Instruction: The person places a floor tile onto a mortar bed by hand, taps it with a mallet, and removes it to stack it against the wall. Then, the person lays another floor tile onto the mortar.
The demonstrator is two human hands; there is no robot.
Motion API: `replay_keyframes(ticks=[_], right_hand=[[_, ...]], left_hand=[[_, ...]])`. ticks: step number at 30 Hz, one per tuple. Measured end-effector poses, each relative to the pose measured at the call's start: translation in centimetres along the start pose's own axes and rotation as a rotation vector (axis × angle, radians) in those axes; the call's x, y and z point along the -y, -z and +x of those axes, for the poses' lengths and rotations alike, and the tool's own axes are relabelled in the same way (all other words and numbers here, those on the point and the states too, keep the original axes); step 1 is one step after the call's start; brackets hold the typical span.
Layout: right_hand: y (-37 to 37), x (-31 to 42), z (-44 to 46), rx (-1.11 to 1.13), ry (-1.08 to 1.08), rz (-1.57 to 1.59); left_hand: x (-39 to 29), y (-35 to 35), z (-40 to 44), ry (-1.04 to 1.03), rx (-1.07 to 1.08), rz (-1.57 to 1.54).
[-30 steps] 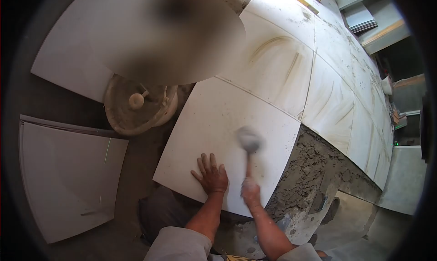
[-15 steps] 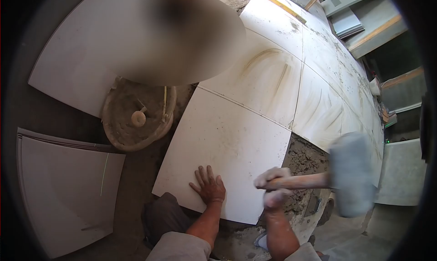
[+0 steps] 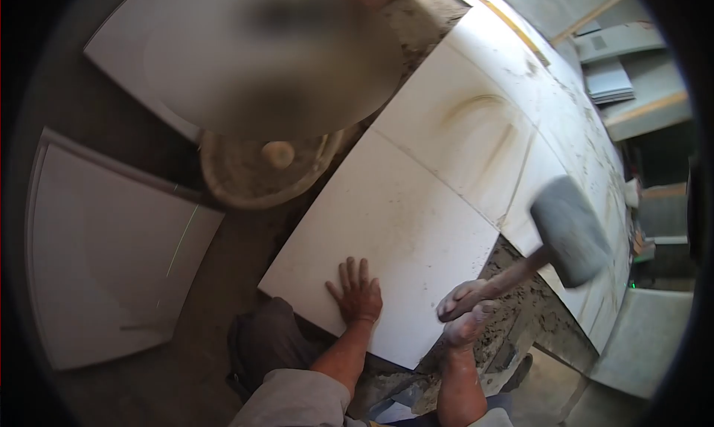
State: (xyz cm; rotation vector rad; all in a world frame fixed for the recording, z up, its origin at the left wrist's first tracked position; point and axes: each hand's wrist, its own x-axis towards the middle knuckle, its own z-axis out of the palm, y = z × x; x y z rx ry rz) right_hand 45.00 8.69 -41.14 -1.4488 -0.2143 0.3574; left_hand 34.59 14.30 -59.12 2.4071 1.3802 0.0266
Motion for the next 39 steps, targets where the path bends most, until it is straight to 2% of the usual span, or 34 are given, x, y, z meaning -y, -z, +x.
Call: replay_keyframes(ticks=[3, 4, 6, 8, 9, 10, 12, 14, 15, 16, 17, 18, 19, 20, 22, 28, 30, 39], right_hand=[[1.8, -5.3, -0.6, 0.054, 0.025, -0.145], [5.9, -10.5, -1.7, 0.181, -0.124, -0.505], [9.0, -15.7, -3.7, 0.295, -0.508, -0.933], [9.3, -14.7, -4.2, 0.147, -0.480, -0.665], [9.1, -12.9, -3.6, 0.212, -0.438, -0.548], [9.6, -12.2, -4.7, 0.215, -0.478, -0.571], [8.4, -12.3, -2.9, 0.138, -0.555, -0.502], [9.3, -13.7, -2.9, 0.174, -0.663, -0.666], [10.1, -15.0, -3.4, 0.289, -0.475, -0.783], [11.4, -16.0, -3.9, 0.337, -0.468, -0.836], [13.9, -19.5, -4.6, 0.400, -0.237, -1.039], [12.0, -16.5, -4.6, 0.300, -0.499, -0.894], [11.0, -13.8, -4.3, 0.316, -0.458, -0.951], [11.5, -14.3, -4.2, 0.332, -0.552, -0.999], [11.6, -14.1, -4.6, 0.304, -0.466, -1.015], [11.7, -13.6, -4.3, 0.296, -0.483, -0.983], [11.9, -13.6, -4.2, 0.297, -0.523, -0.965], [11.4, -13.7, -4.1, 0.248, -0.467, -0.990]], left_hand=[[0.1, 0.2, -0.1, -0.012, 0.014, -0.001], [0.1, 0.2, -0.2, -0.028, 0.007, 0.005], [-0.1, 0.2, -0.2, 0.000, 0.005, -0.010], [0.0, -0.2, -0.1, 0.010, 0.024, -0.027], [0.3, -0.6, -0.2, -0.001, -0.029, -0.060], [0.5, -0.6, -2.0, 0.019, 0.012, -0.061], [0.3, -0.5, -0.2, 0.010, -0.018, -0.065], [0.2, -0.5, -0.1, 0.041, -0.002, -0.053], [0.3, -0.4, -0.3, 0.049, 0.002, -0.007], [0.1, -0.4, -0.3, 0.044, -0.013, 0.000], [-0.1, -0.5, -0.4, 0.022, -0.025, 0.000], [-0.4, -0.1, -0.5, 0.026, -0.048, -0.025], [-0.6, -0.2, -0.8, -0.023, -0.116, -0.008], [-0.7, -0.5, -1.0, -0.033, -0.107, 0.032], [-1.0, -0.9, -1.4, -0.067, -0.146, 0.076], [-1.4, -1.1, -1.2, -0.103, -0.162, 0.220], [-2.1, -0.6, -1.4, -0.029, -0.104, 0.229], [-1.8, -0.9, -1.2, -0.036, -0.109, 0.223]])
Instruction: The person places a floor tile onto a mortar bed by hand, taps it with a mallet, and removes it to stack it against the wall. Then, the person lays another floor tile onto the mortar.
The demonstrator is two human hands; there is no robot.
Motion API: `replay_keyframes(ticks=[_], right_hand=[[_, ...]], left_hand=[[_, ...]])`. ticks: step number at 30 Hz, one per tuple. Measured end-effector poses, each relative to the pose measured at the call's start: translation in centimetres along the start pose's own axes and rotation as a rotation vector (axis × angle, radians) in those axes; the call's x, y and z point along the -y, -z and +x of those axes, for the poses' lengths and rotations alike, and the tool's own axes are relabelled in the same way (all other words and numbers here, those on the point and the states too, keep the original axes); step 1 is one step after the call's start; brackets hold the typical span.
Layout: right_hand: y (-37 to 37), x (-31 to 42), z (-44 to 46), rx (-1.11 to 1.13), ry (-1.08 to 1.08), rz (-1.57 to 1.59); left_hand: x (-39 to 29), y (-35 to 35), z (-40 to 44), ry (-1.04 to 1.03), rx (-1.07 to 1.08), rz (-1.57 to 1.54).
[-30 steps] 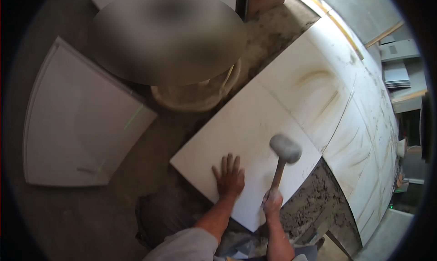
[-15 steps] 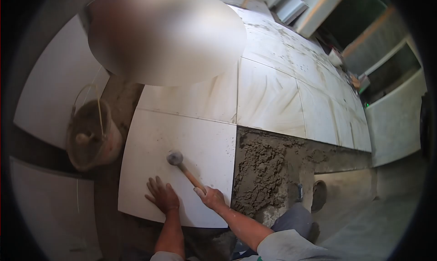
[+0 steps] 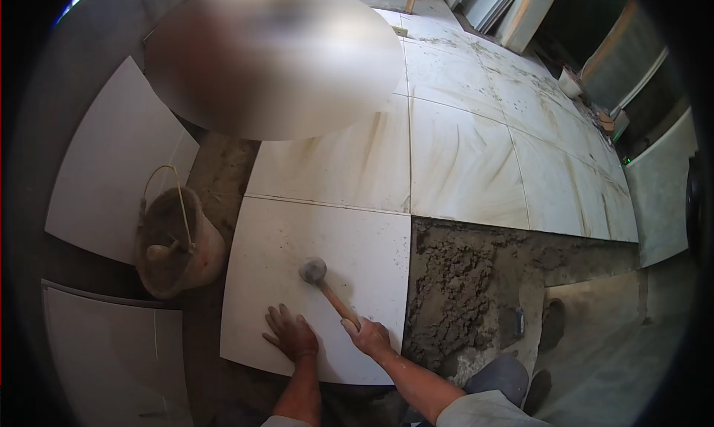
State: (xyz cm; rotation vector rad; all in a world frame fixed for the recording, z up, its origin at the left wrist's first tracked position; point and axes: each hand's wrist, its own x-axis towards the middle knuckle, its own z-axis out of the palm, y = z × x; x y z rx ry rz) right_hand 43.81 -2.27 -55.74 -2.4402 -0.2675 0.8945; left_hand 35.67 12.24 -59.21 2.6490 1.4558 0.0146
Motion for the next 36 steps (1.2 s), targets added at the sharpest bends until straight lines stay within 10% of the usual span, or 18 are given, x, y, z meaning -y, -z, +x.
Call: replay_keyframes(ticks=[36], right_hand=[[0.0, 1.1, 0.1, 0.053, -0.062, -0.091]], left_hand=[[0.3, 0.1, 0.2, -0.004, 0.050, -0.007]])
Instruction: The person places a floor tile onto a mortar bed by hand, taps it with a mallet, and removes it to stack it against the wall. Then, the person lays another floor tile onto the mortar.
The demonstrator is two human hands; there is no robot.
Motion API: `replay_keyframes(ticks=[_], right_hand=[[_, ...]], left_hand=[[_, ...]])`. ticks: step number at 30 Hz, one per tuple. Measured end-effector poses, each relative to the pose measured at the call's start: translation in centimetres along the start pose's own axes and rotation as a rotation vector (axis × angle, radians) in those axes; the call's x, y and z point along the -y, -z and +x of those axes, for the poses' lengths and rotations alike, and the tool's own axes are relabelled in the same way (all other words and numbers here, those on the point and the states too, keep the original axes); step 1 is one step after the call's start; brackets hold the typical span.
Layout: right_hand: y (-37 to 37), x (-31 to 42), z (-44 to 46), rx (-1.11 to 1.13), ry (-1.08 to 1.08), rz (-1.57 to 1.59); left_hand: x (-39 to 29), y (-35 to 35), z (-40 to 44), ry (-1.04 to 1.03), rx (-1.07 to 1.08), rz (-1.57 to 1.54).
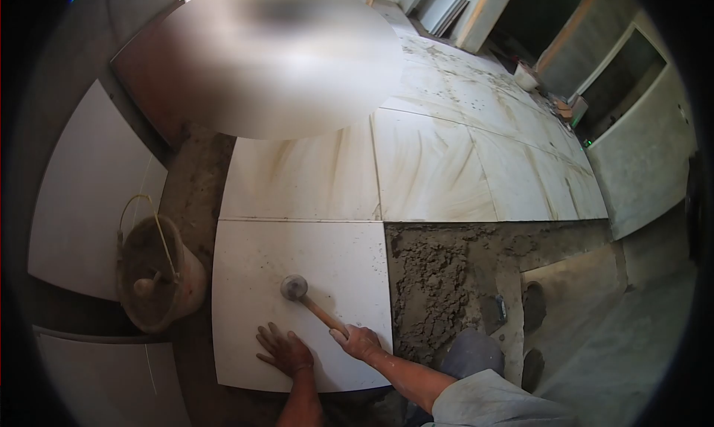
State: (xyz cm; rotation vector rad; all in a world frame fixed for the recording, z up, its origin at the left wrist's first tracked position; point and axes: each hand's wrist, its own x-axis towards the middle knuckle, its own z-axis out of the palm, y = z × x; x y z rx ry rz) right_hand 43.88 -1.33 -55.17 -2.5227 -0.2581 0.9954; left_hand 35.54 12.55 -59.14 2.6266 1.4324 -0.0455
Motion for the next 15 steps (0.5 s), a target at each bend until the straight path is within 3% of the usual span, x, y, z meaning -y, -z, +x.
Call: replay_keyframes(ticks=[6, 9, 11, 13, 15], right_hand=[[2.5, 0.1, -0.2, 0.049, 0.002, 0.016], [9.6, 1.4, -1.0, 0.153, -0.018, -0.007], [13.4, -0.5, -0.7, 0.083, 0.046, -0.129], [19.2, -2.3, -2.3, 0.157, -0.006, -0.152], [22.8, -6.7, -4.2, 0.047, 0.077, -0.113]], left_hand=[[-0.1, 1.4, 0.0, 0.016, 0.116, 0.008], [-0.3, 3.4, 0.0, 0.019, 0.213, -0.013], [-0.4, 5.1, 0.1, 0.019, 0.266, -0.023], [-0.7, 7.0, 0.7, 0.038, 0.435, -0.009], [0.0, 6.3, 1.4, 0.022, 0.432, 0.010]])
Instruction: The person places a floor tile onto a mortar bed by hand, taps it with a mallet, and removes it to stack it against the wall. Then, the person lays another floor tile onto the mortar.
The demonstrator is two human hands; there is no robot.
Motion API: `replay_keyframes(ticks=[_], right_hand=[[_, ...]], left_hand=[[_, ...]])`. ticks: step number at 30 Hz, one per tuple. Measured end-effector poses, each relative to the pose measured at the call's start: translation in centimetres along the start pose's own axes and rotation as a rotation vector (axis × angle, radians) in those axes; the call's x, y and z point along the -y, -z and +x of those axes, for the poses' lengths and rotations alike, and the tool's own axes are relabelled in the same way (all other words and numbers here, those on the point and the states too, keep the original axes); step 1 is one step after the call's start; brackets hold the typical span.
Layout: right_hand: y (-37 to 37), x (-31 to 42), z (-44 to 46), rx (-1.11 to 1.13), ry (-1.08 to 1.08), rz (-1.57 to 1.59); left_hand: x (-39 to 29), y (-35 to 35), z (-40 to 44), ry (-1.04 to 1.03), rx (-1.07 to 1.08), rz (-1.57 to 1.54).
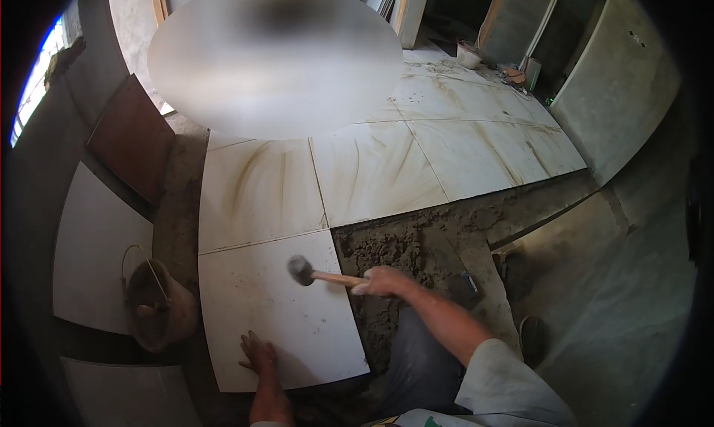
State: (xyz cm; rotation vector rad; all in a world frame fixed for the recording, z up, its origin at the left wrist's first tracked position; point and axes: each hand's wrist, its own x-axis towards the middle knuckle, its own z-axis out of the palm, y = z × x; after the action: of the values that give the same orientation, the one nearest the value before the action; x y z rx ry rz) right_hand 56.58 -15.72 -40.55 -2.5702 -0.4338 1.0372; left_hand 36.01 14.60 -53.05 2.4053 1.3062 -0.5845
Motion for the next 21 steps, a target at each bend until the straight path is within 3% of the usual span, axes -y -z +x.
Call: replay_keyframes(ticks=[2, 4, 5, 7, 8, 10, 12, 14, 17, 19, 21], right_hand=[[1.6, -5.4, -3.4, -0.046, -0.054, 0.145], [1.0, -9.8, -7.6, -0.058, -0.296, 0.382], [-0.5, -12.7, -9.4, -0.085, -0.375, 0.526], [-5.3, -17.8, -13.4, -0.098, -0.513, 0.794], [-7.6, -19.7, -15.7, -0.082, -0.570, 0.920], [-10.4, -20.6, -21.0, -0.065, -0.663, 1.057], [-14.2, -22.4, -25.0, -0.008, -0.828, 1.088], [-18.2, -24.2, -28.8, 0.019, -0.856, 1.224], [-24.8, -27.4, -32.3, 0.143, -0.948, 1.250], [-27.2, -27.8, -32.9, 0.206, -0.948, 1.239], [-26.8, -25.2, -32.7, 0.051, -0.862, 0.595]], left_hand=[[1.4, -0.8, 0.0, -0.021, 0.016, 0.042], [1.4, -1.6, -0.4, 0.118, 0.048, -0.021], [1.3, -1.9, -1.1, 0.086, 0.056, -0.002], [1.4, -2.0, -2.4, 0.276, 0.093, -0.070], [1.5, -2.5, -2.5, 0.256, 0.089, -0.058], [2.6, -3.5, -2.5, 0.435, 0.120, -0.078], [4.6, -5.6, -0.7, 0.503, 0.095, -0.125], [6.1, -7.3, 1.8, 0.577, 0.071, -0.190], [7.6, -8.4, 4.7, 0.663, 0.118, -0.340], [9.0, -9.6, 5.5, 0.577, 0.173, -0.607], [10.7, -9.7, 5.8, 0.481, 0.201, -0.880]])
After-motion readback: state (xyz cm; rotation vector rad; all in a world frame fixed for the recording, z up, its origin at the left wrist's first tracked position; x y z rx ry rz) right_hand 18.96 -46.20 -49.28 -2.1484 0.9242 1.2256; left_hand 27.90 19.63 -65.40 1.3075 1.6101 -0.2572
